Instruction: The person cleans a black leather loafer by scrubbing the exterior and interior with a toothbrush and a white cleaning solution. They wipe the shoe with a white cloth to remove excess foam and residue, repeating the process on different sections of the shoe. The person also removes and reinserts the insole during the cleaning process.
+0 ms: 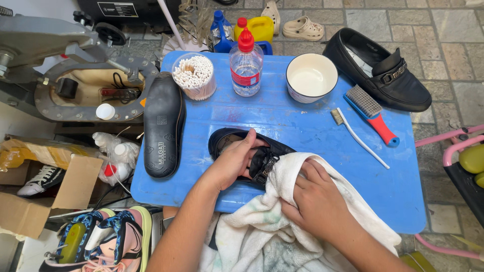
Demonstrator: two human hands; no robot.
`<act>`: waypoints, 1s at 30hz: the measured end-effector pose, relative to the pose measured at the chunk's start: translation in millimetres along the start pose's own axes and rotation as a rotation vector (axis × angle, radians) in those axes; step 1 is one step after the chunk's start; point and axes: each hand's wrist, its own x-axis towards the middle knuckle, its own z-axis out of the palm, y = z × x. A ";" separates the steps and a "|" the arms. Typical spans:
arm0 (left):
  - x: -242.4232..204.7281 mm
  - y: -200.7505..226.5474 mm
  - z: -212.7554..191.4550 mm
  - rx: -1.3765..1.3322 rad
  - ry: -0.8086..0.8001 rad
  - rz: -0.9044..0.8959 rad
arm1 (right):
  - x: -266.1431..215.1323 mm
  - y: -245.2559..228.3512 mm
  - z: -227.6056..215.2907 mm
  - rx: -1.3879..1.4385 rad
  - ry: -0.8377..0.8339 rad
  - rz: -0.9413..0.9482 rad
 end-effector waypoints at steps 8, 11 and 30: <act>3.3 -6.2 7.1 -0.064 -0.099 0.011 | -27.7 6.8 -19.5 0.008 -0.027 0.147; 3.9 -9.1 8.4 -0.028 -0.085 0.040 | -24.7 9.7 -19.5 -0.034 -0.016 0.194; -28.5 -7.5 33.7 0.312 0.284 0.544 | -105.5 98.9 42.3 1.190 0.385 0.184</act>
